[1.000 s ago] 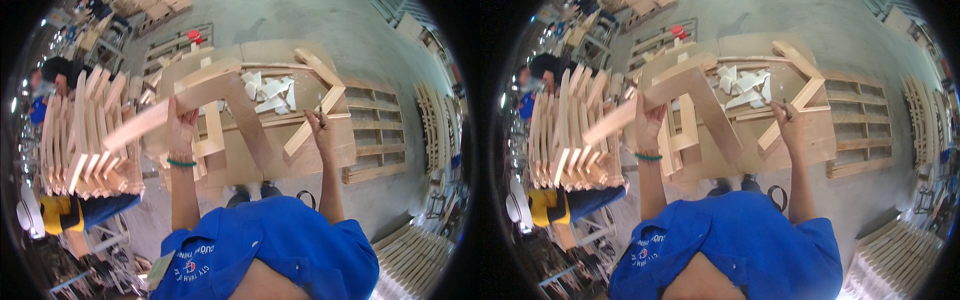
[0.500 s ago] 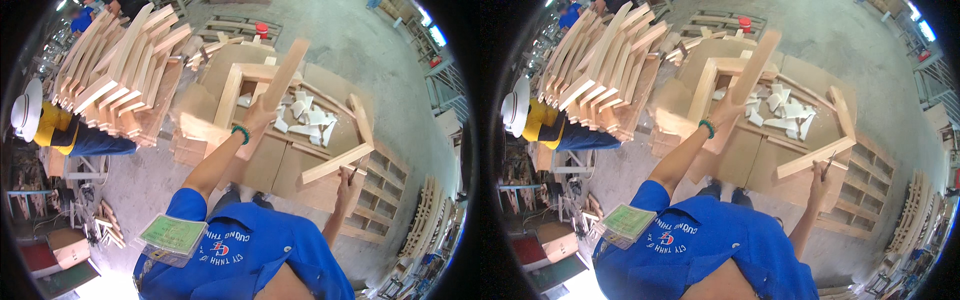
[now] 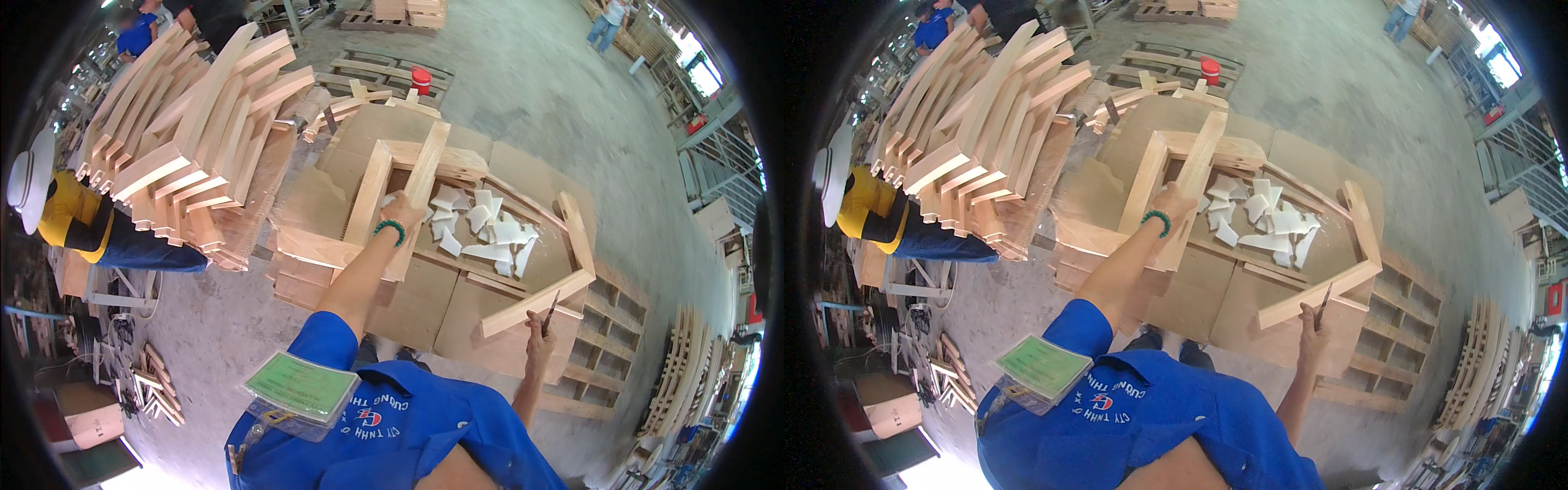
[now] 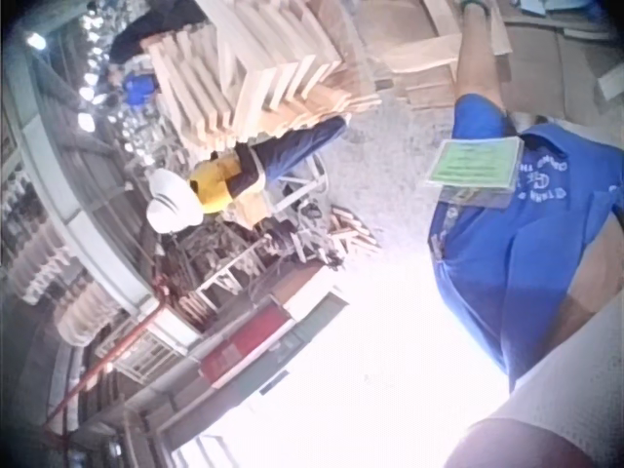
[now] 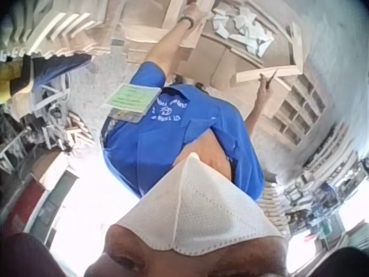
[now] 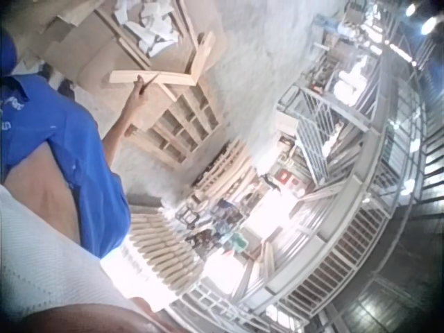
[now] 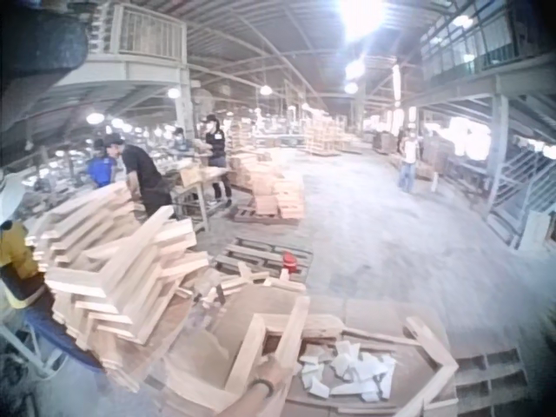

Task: The person picks up wooden frame pieces from a pile and uses a small hand tool to smooth or scrape edges and corners. They repeatedly handle individual frames, turning them over and working on different sides before placing them back on the pile.

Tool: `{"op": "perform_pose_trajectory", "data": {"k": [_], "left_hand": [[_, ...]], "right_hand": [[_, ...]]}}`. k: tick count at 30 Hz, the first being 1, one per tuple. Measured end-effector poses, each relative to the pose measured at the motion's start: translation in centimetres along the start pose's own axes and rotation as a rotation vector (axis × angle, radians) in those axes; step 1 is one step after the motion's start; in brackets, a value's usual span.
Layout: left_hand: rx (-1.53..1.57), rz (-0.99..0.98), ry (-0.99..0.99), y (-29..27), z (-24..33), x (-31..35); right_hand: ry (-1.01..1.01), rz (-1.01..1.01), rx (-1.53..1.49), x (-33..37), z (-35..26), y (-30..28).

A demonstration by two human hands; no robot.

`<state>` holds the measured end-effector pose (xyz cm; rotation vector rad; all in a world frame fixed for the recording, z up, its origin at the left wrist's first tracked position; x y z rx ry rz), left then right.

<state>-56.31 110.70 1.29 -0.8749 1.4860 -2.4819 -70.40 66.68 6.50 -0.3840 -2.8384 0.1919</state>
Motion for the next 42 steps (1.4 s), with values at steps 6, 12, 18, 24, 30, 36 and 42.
{"op": "perform_pose_trajectory", "data": {"k": [6, 12, 18, 24, 30, 36, 42], "left_hand": [[-0.063, -0.026, 0.039, -1.3, 0.4, 1.0], [-0.117, 0.336, 0.465, -16.4, 0.1, 2.1], [-0.66, 0.89, -0.119, -46.3, -15.9, 2.2], [0.29, 0.372, -0.057, -46.6, -28.0, 0.2], [0.368, 0.523, 0.252, -49.4, -19.2, 7.8], [0.807, 0.836, 0.456, -56.0, -7.6, 20.9], [1.342, 0.812, 0.728, -52.4, 1.9, 25.6]], "right_hand": [[0.102, -0.079, 0.064, -0.5, 0.5, 4.9], [0.051, -0.152, 0.104, 0.2, 0.8, 7.3], [-0.125, -0.134, -0.01, 0.2, 1.9, 6.6], [-0.127, -0.344, -0.024, 2.3, -0.6, 14.8], [0.011, -0.512, -0.18, 3.8, -3.8, 17.7], [-0.294, -0.585, -0.299, 5.8, -18.3, 21.0], [-1.229, -0.508, -0.25, 16.1, -36.7, 19.5]]}}
Point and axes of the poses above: each hand's wrist, its own x-axis away from the middle knuckle, its own y-axis out of the palm, z = x × y, the point moved 9 cm from there along -x, towards the middle knuckle, and after that the axes turned 12 degrees about -x, right-handed, at the moved point
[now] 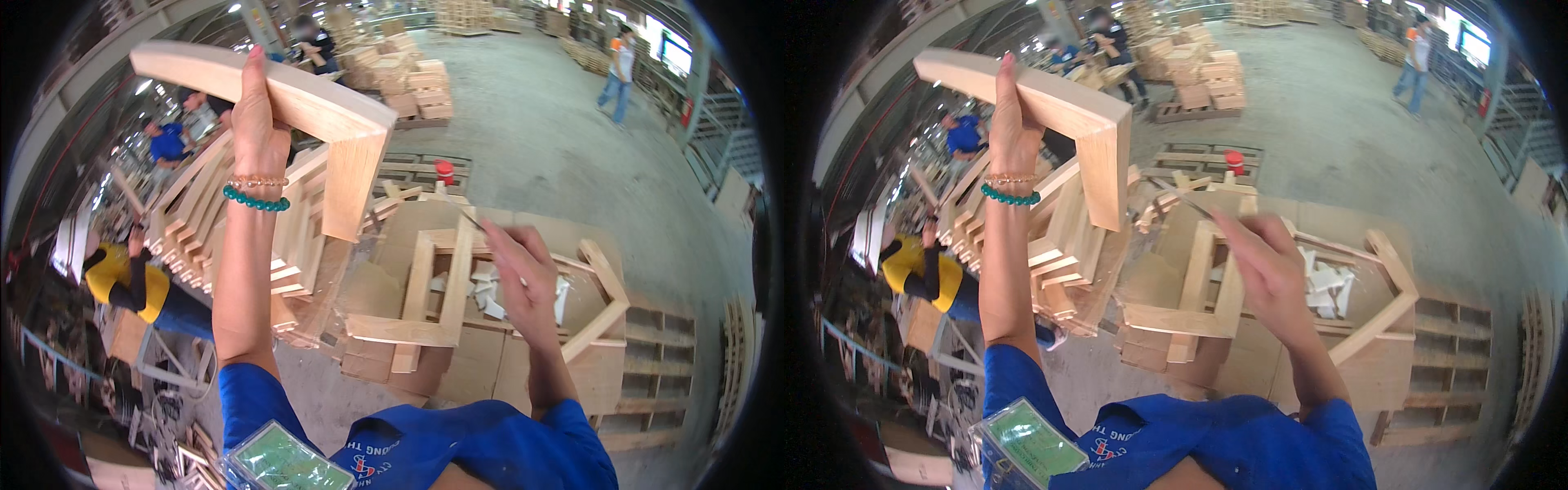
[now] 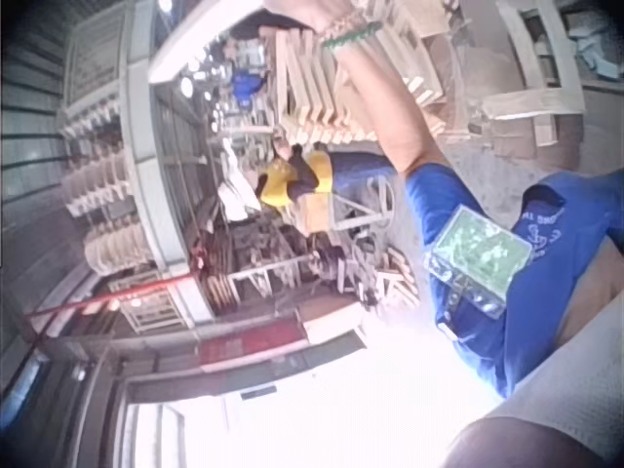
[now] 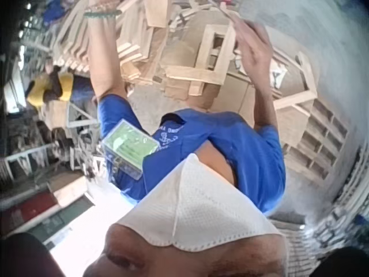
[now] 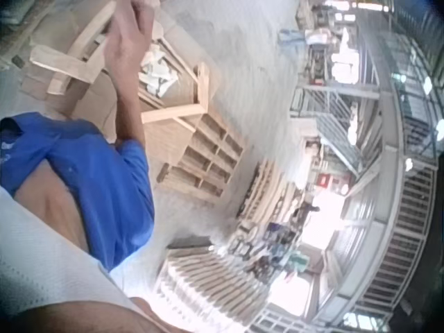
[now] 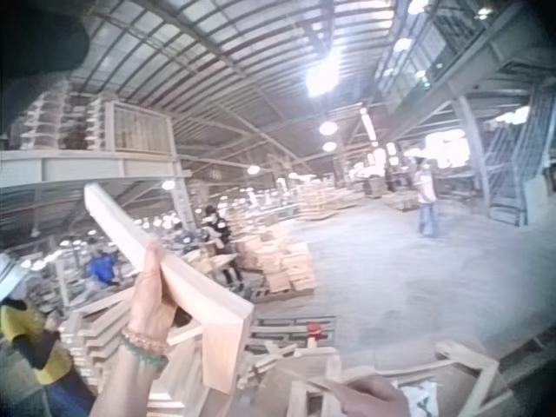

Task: The person picks up wooden frame pieces from a pile and uses a small hand tool to smooth or scrape edges and corners. They repeatedly handle individual frames, turning them over and working on different sides before placing them back on the pile.

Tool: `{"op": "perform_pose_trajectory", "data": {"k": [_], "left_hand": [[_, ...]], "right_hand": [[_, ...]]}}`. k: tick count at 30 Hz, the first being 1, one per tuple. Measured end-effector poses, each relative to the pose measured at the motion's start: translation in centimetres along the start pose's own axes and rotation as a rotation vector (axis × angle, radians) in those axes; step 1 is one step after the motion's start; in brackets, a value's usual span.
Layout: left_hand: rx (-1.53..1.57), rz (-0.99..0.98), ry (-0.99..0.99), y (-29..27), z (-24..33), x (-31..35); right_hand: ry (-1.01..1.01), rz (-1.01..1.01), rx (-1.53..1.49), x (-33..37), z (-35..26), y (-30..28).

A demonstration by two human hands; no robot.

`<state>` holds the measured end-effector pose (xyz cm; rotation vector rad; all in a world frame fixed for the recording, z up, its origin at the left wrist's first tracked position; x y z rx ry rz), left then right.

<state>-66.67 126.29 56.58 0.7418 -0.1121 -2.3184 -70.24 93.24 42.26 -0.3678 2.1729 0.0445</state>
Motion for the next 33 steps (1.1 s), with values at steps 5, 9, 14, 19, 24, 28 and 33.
{"op": "perform_pose_trajectory", "data": {"k": [5, 9, 14, 19, 24, 28, 33], "left_hand": [[0.161, -0.025, -0.162, 5.6, -3.7, 2.1], [0.203, -0.089, -0.265, 10.5, -5.9, 5.2], [0.174, -0.071, -0.336, 12.5, -8.4, 7.0], [0.239, -0.09, -0.403, 14.7, -9.7, 9.2], [0.306, -0.112, -0.466, 14.7, -10.5, 10.2], [0.573, -0.282, -0.526, 13.9, -11.7, 10.8], [1.207, -0.74, -0.624, 13.8, -11.8, 14.8]], "right_hand": [[-0.217, 0.197, 0.149, -2.3, -2.3, -3.1], [-0.26, 0.26, 0.296, -2.6, -2.2, -5.5], [-0.208, 0.321, 0.463, -1.2, -1.8, -6.9], [-0.149, 0.292, 0.459, 0.2, 0.1, -6.7], [-0.066, 0.151, 0.239, 2.0, -0.2, -7.1], [0.002, 0.161, -0.06, 4.6, -1.9, -11.7], [0.34, 0.233, -0.195, 6.6, 0.7, -13.5]]}}
Point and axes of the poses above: each hand's wrist, its own x-axis away from the middle knuckle, its own y-axis out of the palm, z = x × y, the point moved 9 cm from there along -x, towards the middle knuckle, and after that the axes turned 12 degrees about -x, right-handed, at the moved point
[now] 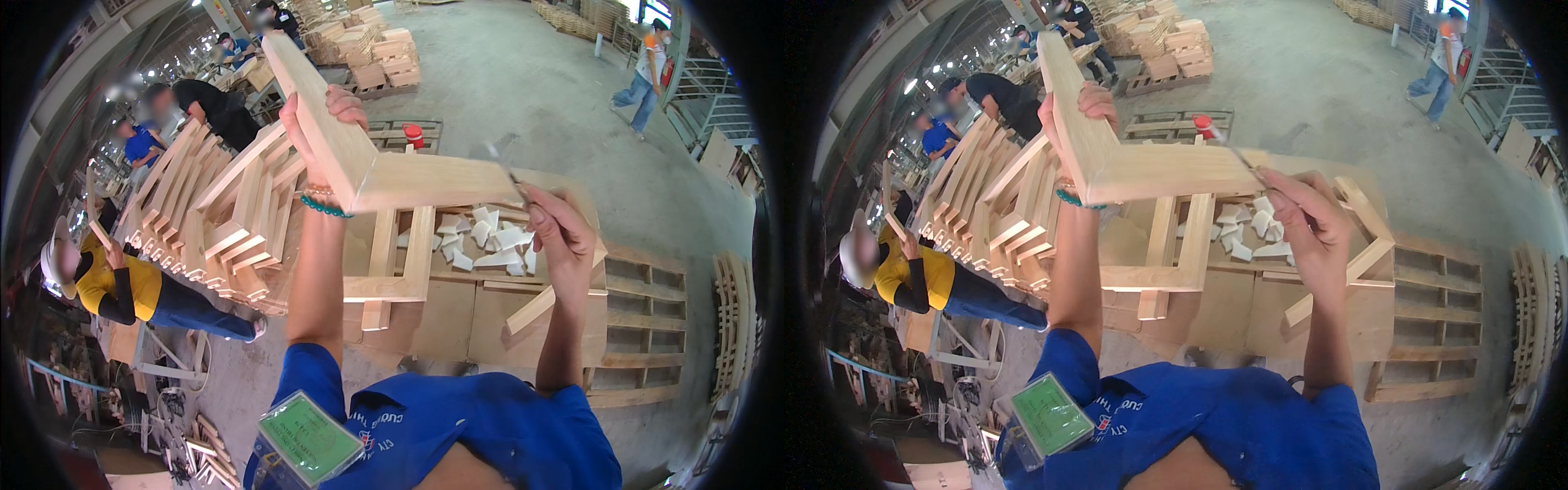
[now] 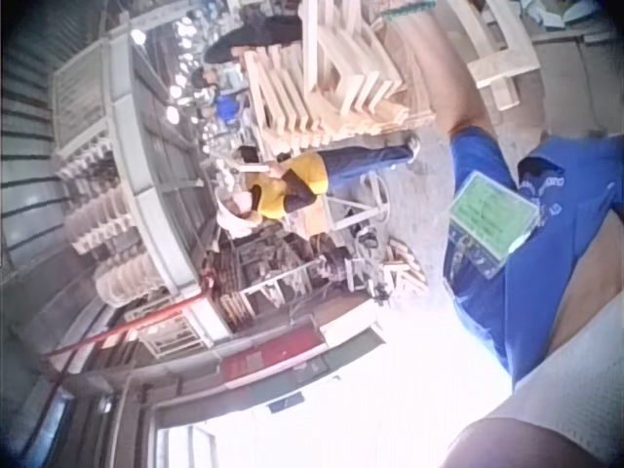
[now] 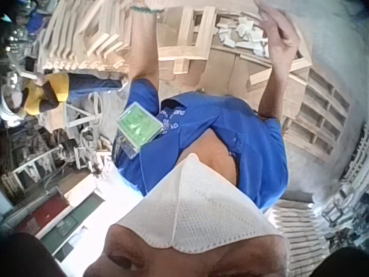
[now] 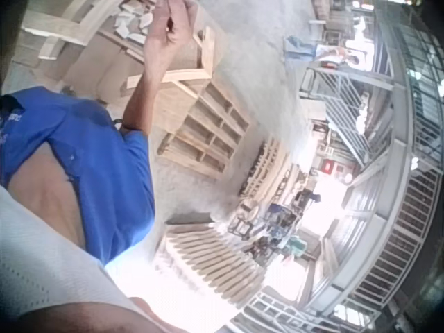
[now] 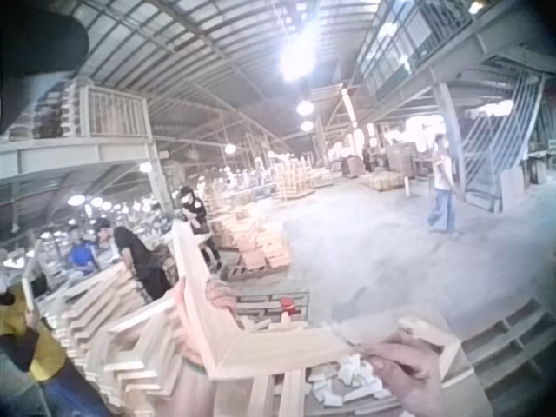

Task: The person picks up wooden frame pieces from a pile and uses a small hand tool to smooth or scrape edges and corners. They repeatedly handle individual frames, turning them over and working on different sides before placing them back on the pile.

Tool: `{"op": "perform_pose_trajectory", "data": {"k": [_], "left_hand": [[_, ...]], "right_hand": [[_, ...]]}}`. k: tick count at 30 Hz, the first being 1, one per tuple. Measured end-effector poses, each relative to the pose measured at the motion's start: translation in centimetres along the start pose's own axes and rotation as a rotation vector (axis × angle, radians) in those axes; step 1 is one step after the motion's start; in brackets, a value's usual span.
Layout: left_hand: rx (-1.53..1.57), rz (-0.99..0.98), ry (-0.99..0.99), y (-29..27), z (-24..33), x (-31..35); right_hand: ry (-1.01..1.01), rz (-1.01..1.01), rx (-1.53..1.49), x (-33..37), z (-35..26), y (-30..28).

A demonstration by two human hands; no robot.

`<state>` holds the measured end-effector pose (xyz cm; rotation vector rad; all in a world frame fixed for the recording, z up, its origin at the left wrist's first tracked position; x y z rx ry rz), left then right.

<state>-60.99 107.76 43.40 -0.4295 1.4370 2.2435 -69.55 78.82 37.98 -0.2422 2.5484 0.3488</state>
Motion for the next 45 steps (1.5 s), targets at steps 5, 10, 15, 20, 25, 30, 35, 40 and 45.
{"op": "perform_pose_trajectory", "data": {"k": [5, 10, 15, 20, 25, 30, 35, 40, 45], "left_hand": [[0.015, -0.273, 0.051, 1.9, -0.3, 2.4], [-0.023, -0.327, 0.057, 3.4, -0.2, 3.0], [-0.081, -0.27, 0.086, 2.6, 0.0, 3.1], [-0.597, 0.039, 0.071, -1.0, -0.7, 4.1], [-1.633, -0.011, -0.403, -5.5, -8.7, 9.5], [-2.297, -0.648, -1.049, -14.1, -14.2, 17.3], [-2.727, -1.071, -0.513, -21.0, -10.3, 19.1], [-2.784, -1.49, -0.543, -25.4, -8.7, 17.1], [-2.711, -1.398, -0.469, -29.2, -8.7, 15.5]], "right_hand": [[-0.146, -0.233, 0.175, 0.5, -0.4, 5.9], [-0.206, -0.294, 0.246, 1.3, 0.6, 9.4], [-0.224, -0.398, 0.239, 3.4, 0.2, 10.3], [-0.045, -0.363, 0.134, 5.3, 1.6, 5.6], [0.292, 0.317, 0.0, 8.7, 4.5, -7.8], [0.193, 0.655, 0.12, 11.9, 3.8, -16.5], [0.288, 0.733, 0.059, 15.6, 6.3, -18.9], [0.368, 0.677, 0.012, 16.0, 9.4, -16.2], [0.468, 0.624, -0.029, 15.7, 11.2, -12.5]]}}
Point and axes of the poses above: each hand's wrist, its own x-axis away from the middle knuckle, its own y-axis out of the palm, z = x × y, the point moved 9 cm from there along -x, towards the middle knuckle, and after that the axes turned 12 degrees about -x, right-handed, at the moved point
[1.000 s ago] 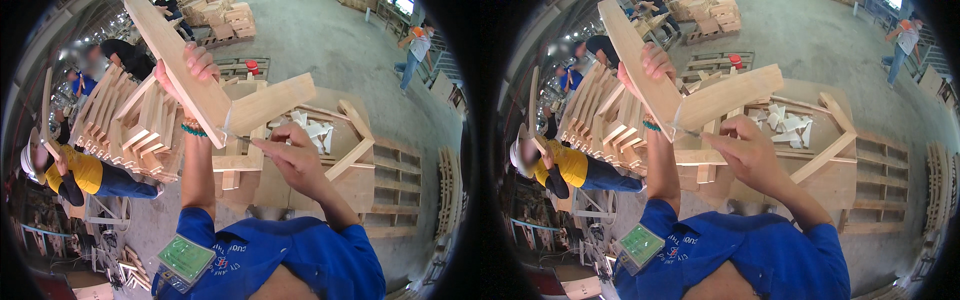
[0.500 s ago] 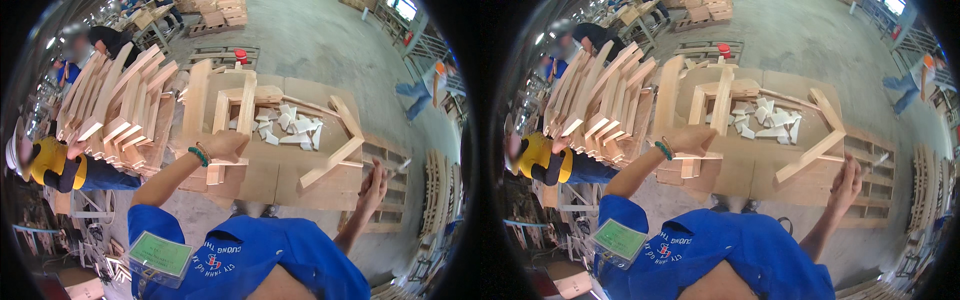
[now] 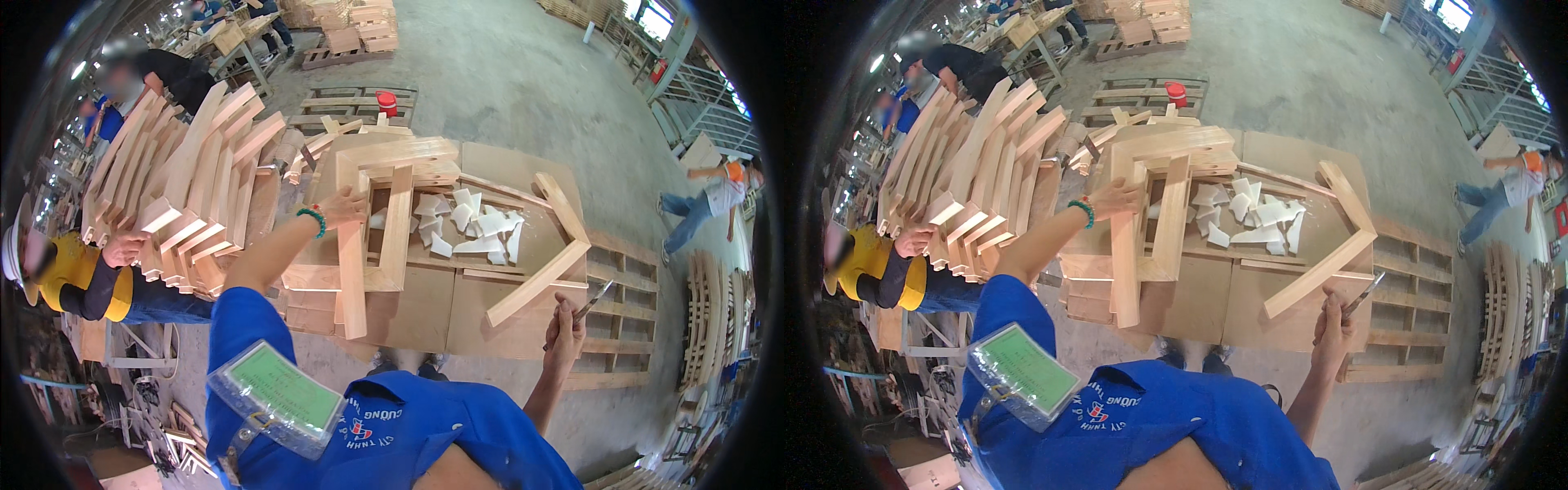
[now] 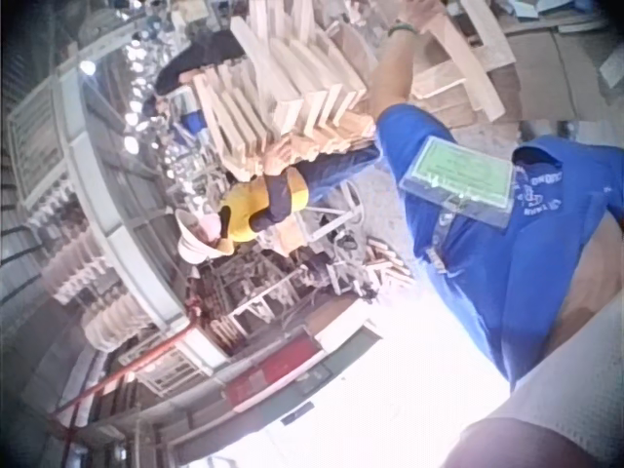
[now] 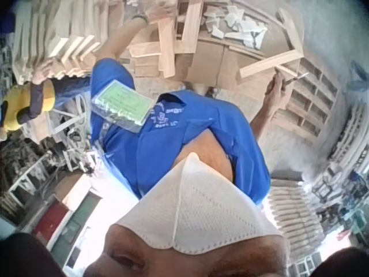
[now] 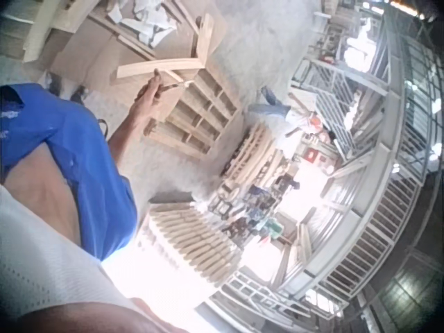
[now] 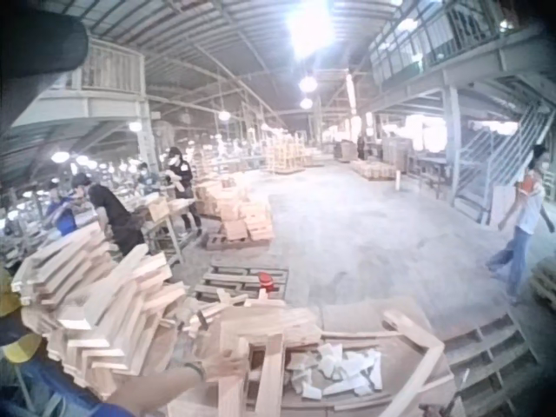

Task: The person picks up wooden frame pieces from a pile and uses a small hand tool to smooth or scrape edges and corners. They repeatedly handle individual frames, turning them over and working on different sides before placing them back on the pile.

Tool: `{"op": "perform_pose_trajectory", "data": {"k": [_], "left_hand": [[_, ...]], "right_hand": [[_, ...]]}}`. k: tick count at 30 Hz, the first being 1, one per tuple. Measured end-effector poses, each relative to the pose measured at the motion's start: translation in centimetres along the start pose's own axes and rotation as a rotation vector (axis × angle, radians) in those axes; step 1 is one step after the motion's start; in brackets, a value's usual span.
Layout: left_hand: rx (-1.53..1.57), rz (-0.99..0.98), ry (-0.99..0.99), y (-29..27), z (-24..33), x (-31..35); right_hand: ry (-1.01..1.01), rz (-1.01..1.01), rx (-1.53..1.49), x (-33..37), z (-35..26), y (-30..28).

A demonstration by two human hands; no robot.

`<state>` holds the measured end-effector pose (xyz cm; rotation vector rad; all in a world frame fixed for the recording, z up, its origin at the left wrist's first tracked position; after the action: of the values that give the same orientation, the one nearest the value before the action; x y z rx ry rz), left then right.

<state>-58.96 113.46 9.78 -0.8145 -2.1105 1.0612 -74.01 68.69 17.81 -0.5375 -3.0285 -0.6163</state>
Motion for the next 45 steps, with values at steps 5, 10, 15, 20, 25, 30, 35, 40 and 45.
{"op": "perform_pose_trajectory", "data": {"k": [5, 10, 15, 20, 25, 30, 35, 40, 45], "left_hand": [[-0.106, -0.037, -0.278, 3.4, -1.6, 1.0], [1.089, 0.198, -1.398, 6.5, 2.0, 4.8], [1.409, 0.187, -1.469, 9.5, 4.0, 6.1], [1.366, 0.247, -1.438, 9.7, 2.7, 6.8], [1.457, 0.322, -1.404, 9.4, 3.0, 6.4], [1.397, 0.24, -1.441, 8.8, 2.3, 8.1], [1.048, 0.437, -1.038, -4.0, -5.3, 13.0], [0.36, 0.479, -1.359, -9.7, -23.3, 32.1], [1.171, -0.104, -1.615, 2.8, -28.2, 41.1]], "right_hand": [[0.077, 0.016, 0.018, 0.7, 3.2, -0.1], [0.15, 0.075, 0.078, 1.8, 5.6, 0.2], [0.188, -0.045, 0.109, 0.9, 7.1, 6.1], [0.161, -0.161, 0.188, 0.5, 8.6, 9.5], [0.248, -0.195, 0.177, 1.0, 10.9, 11.7], [0.271, -0.231, 0.273, 1.3, 12.2, 14.4], [0.274, -0.181, 0.351, 1.6, 12.9, 12.4], [0.206, -0.273, 0.31, 1.7, 12.1, 14.2], [0.226, -0.297, 0.276, 2.3, 13.6, 15.7]]}}
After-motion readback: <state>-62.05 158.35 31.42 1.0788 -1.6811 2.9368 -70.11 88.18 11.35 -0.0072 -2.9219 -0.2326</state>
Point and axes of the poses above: each hand's wrist, its own x-axis away from the middle knuckle, its own y-axis out of the palm, z = x × y, the point moved 9 cm from there along -x, towards the middle knuckle, and after that the axes turned 12 degrees about -x, right-handed, at the moved point
